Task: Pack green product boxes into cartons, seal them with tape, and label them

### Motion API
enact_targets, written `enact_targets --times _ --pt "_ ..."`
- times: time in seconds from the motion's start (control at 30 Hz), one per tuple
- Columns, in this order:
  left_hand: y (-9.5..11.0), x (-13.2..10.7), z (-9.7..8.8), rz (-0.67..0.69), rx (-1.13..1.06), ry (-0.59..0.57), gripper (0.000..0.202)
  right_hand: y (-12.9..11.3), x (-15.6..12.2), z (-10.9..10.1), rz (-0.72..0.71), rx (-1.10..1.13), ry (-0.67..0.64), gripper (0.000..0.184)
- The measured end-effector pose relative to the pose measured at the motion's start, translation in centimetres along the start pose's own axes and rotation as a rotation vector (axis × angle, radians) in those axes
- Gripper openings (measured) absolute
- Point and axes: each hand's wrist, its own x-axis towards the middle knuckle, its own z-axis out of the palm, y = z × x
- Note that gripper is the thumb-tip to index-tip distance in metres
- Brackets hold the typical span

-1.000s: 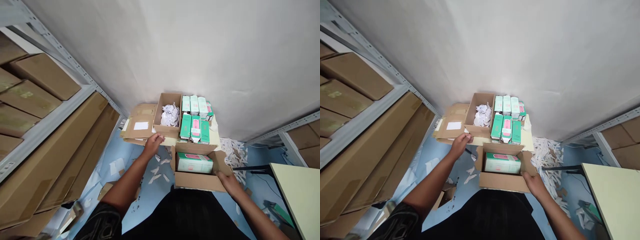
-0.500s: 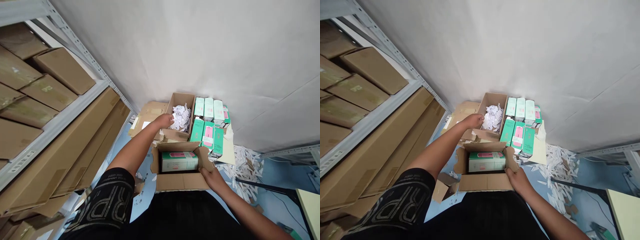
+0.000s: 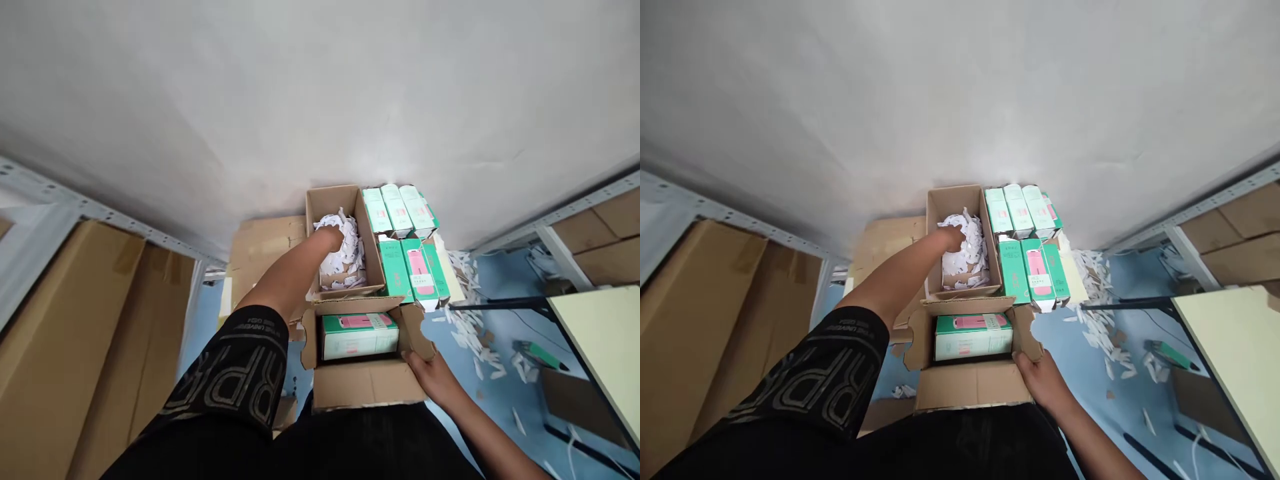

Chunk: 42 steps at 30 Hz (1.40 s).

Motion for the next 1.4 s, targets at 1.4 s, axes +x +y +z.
enact_targets --times 1.4 --pt "4.5 -30.1 -1.1 0.383 -0.475 0.572 0.046 -3.0 -4.2 0.0 0.103 0.101 0.216 0.030"
